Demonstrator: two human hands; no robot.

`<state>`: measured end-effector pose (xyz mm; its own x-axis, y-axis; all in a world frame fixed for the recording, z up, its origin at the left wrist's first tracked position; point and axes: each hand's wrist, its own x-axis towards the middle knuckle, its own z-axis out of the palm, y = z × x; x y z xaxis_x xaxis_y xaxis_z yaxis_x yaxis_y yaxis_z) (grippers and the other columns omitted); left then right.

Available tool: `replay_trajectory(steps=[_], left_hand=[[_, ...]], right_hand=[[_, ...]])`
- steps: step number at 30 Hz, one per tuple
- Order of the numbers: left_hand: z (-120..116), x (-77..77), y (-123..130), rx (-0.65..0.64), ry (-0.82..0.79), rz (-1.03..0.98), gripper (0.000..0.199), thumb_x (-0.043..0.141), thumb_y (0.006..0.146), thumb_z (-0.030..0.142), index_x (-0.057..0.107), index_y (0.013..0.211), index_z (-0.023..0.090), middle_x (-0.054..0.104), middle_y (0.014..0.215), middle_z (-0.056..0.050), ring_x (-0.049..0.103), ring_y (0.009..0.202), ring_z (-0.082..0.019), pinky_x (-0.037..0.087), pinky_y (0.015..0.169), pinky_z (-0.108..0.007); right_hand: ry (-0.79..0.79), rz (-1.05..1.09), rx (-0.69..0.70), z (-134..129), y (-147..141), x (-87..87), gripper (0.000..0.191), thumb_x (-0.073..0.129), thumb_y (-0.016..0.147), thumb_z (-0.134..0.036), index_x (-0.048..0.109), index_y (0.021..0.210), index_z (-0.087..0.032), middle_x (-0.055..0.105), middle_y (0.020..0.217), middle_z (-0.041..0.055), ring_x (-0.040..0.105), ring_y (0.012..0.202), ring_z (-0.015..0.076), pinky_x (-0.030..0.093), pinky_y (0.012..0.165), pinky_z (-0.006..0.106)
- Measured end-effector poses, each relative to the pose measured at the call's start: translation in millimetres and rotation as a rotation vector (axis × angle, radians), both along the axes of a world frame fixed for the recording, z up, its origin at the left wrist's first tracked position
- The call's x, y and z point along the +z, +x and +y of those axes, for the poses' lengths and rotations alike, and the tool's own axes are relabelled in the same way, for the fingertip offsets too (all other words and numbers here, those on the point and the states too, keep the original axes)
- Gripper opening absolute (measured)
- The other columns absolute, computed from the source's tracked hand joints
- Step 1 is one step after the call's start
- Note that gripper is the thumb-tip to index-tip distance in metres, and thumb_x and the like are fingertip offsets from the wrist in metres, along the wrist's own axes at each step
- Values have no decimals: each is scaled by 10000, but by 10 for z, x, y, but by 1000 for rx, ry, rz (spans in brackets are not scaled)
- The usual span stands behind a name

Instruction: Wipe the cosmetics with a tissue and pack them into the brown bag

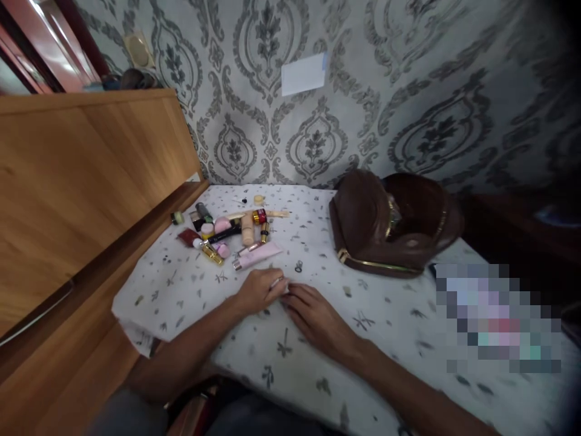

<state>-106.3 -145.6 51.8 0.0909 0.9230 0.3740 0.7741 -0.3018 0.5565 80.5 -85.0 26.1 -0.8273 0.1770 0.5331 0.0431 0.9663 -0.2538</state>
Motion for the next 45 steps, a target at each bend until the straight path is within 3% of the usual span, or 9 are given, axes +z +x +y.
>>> replay_trajectory(steps=[13,26,33,35,38,45], left_hand=[[129,-23,-11,174,18,232,321,411,977,319,556,719,196,605,668,-17,540,649,-171,366,644,-286],[11,-63,65,92,-27,292,269,445,982,312,547,757,206,641,718,-10,592,688,-165,369,634,-272],[-34,-59,62,60,-32,153,302,445,976,309,497,694,214,590,656,3,559,648,-160,368,623,-275],[-24,-38,59,70,-44,111,322,432,973,321,478,672,216,556,623,11,529,627,-152,361,619,-272],[-8,-9,59,91,-71,35,343,410,964,345,441,647,216,502,596,21,483,600,-144,343,607,-270],[7,32,26,187,-36,-282,389,392,949,409,342,615,217,379,561,52,408,576,-125,302,577,-269]], right_hand=[[65,-96,-52,47,-90,28,213,444,962,-173,646,1026,-144,662,993,120,605,976,246,525,898,444],[131,-4,-50,-89,0,-72,264,469,927,-121,635,1131,-149,662,1115,132,598,1120,272,545,974,466],[112,-13,-66,-164,32,-20,312,428,925,-103,621,1164,-159,662,1130,134,607,1127,270,558,959,467],[65,-35,-43,-154,46,52,319,438,918,-108,623,1170,-167,663,1140,134,603,1135,268,545,973,468],[-80,-110,-21,-67,30,157,266,457,885,-103,674,1015,-187,693,1015,101,646,998,239,562,900,417],[-596,18,-194,210,-286,174,285,456,888,-285,714,929,-174,754,886,76,703,808,224,560,749,351]])
